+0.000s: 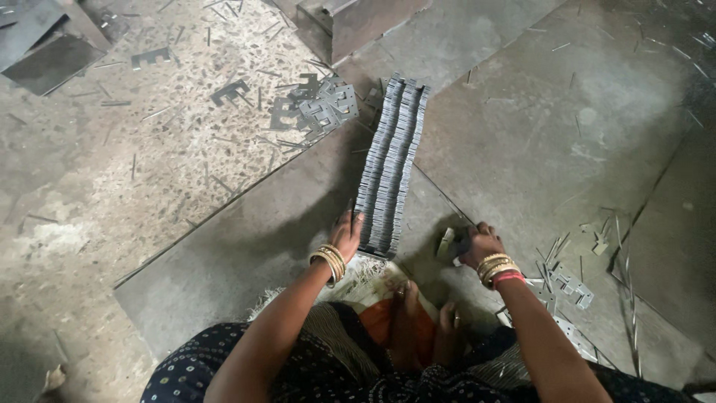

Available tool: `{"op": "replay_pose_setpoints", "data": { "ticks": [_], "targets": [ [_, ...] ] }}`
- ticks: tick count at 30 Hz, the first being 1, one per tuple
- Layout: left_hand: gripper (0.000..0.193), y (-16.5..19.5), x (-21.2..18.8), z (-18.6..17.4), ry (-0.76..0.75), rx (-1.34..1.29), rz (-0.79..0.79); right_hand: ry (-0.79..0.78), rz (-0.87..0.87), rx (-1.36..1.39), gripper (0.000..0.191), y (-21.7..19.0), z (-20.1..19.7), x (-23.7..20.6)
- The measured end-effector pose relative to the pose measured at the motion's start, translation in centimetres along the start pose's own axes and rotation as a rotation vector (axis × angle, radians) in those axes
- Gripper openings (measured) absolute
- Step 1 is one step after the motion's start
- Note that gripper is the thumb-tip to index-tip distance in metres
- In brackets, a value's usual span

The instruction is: The person sits on the floor and sorts small metal pieces, picking them up from a scattered pile and stacking them neatly. The person uses both hands to handle the pieces, organizing them into a stack.

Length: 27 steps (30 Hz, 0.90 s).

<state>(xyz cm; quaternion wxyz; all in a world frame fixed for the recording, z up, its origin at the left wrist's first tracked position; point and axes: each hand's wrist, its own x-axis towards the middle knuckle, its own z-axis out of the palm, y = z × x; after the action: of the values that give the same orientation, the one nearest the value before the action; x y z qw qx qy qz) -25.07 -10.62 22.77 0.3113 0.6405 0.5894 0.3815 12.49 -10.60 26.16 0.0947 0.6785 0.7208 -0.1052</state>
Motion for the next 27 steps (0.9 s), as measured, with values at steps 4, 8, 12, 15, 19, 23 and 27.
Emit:
{"op": "replay_pose_setpoints", "data": {
  "ticks": [4,8,12,15,19,23,27],
  "targets": [
    [0.059,-0.3,-0.2,0.5,0.007,-0.04,0.016,-0.058,-0.046,0.127,0.069,0.8,2.1,-2.2],
    [0.063,-0.1,-0.4,0.3,-0.06,-0.005,-0.126,0.003,-0.048,0.426,0.051,0.9,4.5,-2.8],
    [0.068,0.5,-0.4,-0.5,-0.071,-0.052,-0.104,-0.186,0.127,1.173,0.046,-1.6,4.3,-1.6],
    [0.066,0.9,-0.5,-0.9,-0.108,-0.053,-0.13,-0.193,0.024,1.219,0.045,-3.9,0.7,-1.2],
    [0.063,1.3,-0.4,-1.0,-0.058,-0.097,-0.051,-0.068,-0.29,1.186,0.047,-10.3,-5.2,-2.6],
    [0.066,1.1,0.0,-1.2,-0.081,-0.18,0.002,0.282,-0.484,0.62,0.043,-17.1,-8.6,-6.3],
    [0.067,0.3,0.1,-1.6,-0.106,-0.28,0.03,0.276,-0.424,0.555,0.04,-20.7,-9.9,-8.1]
  ]
}}
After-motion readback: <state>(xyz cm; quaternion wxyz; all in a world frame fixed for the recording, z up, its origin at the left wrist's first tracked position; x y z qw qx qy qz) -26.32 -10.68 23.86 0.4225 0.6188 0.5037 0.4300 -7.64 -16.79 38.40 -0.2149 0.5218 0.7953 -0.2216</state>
